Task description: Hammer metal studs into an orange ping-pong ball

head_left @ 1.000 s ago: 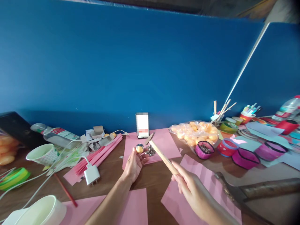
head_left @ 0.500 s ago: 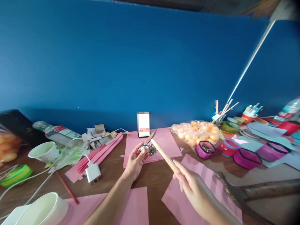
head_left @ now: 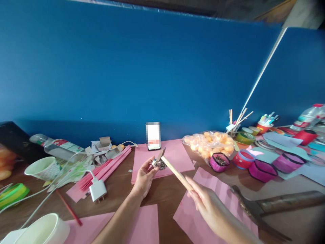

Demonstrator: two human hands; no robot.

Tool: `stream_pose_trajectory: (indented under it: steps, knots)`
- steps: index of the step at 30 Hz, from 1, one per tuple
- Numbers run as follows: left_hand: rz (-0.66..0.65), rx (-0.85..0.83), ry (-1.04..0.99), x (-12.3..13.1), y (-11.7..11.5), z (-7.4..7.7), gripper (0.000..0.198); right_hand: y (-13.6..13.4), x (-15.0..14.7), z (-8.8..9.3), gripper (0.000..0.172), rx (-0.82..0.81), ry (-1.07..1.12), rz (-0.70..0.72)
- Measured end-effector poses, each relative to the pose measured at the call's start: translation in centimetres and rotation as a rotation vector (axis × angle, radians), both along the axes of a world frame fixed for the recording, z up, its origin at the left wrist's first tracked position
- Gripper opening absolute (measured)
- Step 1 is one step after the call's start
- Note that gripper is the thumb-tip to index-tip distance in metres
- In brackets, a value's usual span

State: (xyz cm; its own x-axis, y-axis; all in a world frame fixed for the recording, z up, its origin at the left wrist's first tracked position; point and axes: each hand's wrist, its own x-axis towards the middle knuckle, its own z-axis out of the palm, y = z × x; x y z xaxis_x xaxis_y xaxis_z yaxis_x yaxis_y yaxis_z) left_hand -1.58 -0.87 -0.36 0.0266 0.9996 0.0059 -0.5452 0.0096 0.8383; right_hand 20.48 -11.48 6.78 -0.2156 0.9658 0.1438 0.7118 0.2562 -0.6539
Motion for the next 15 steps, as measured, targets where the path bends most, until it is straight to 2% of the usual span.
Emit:
stream_pose_trajectory:
  steps: [3, 8, 15]
  knots:
    - [-0.012, -0.009, -0.035, 0.0, 0.0, 0.1, 0.051, 0.1, 0.0, 0.0, 0.04, 0.004, 0.022, -0.005]
    - [-0.076, -0.009, -0.076, 0.1, -0.5, 0.7, 0.038, 0.3, 0.0, 0.0, 0.041, -0.02, 0.039, 0.001]
    - [-0.05, -0.027, -0.121, 0.1, -0.4, 1.0, 0.032, -0.1, -0.3, -0.2, 0.04, 0.015, 0.076, -0.013]
